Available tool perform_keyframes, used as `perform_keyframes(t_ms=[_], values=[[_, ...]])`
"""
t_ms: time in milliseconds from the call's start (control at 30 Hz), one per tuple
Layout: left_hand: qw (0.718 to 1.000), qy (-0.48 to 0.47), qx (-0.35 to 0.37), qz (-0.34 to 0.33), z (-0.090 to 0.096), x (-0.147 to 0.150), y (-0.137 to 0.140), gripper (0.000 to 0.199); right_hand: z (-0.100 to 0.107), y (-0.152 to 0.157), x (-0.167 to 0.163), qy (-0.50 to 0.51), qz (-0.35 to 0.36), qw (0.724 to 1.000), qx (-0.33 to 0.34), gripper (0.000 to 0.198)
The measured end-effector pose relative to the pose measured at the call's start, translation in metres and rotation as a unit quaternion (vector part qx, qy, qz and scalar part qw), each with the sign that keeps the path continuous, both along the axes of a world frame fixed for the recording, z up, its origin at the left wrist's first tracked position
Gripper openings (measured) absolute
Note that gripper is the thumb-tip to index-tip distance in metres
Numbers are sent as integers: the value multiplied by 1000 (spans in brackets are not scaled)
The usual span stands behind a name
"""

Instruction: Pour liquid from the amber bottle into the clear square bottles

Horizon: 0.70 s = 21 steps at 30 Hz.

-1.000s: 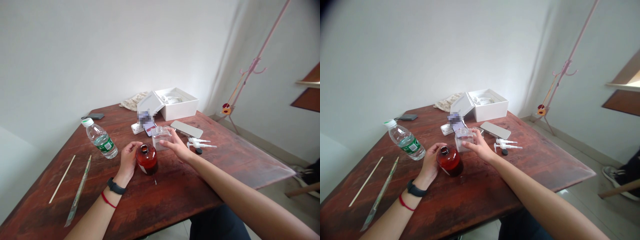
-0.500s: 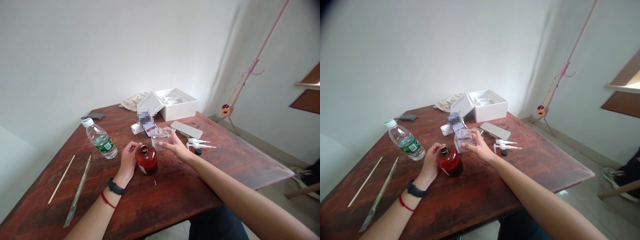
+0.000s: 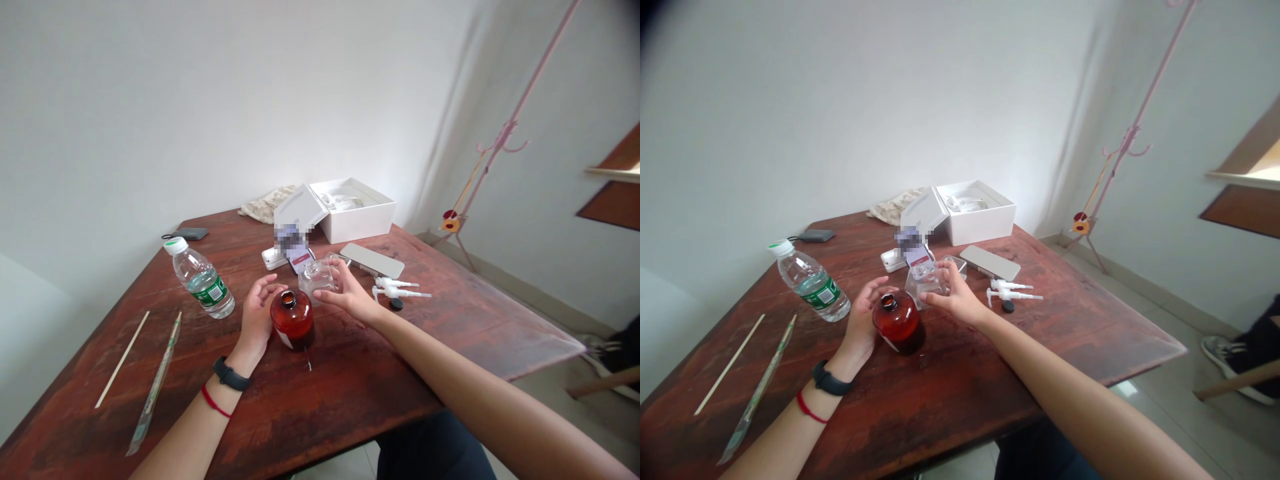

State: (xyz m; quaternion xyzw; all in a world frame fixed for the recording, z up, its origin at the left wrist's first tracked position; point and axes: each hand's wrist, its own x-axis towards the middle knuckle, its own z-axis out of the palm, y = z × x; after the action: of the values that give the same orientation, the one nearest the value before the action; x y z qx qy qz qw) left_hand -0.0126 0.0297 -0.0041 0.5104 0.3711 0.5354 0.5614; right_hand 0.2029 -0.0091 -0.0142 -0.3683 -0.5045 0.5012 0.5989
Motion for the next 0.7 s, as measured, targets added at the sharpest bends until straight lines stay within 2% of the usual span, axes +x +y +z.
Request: perform_keyframes(t_ms=[100,167,267,500,700], values=[[1000,5,15,26,-3,-3,5,42,-3,0,1,-38,-8,999,16,71],[999,10,23,39,-5,-4,7,43,-5,0,2,-71,-15,997,37,81],[999,22,29,36,-7,-6,8,42,-7,0,5,-108,-18,992,65,89],[999,42,28,14,-12,-5,8,44,-9,-1,6,-185,-47,979,67,81],[999,32,18,5,-20,-2,11,42,-16,0,6,-196,-27,978,73,78]])
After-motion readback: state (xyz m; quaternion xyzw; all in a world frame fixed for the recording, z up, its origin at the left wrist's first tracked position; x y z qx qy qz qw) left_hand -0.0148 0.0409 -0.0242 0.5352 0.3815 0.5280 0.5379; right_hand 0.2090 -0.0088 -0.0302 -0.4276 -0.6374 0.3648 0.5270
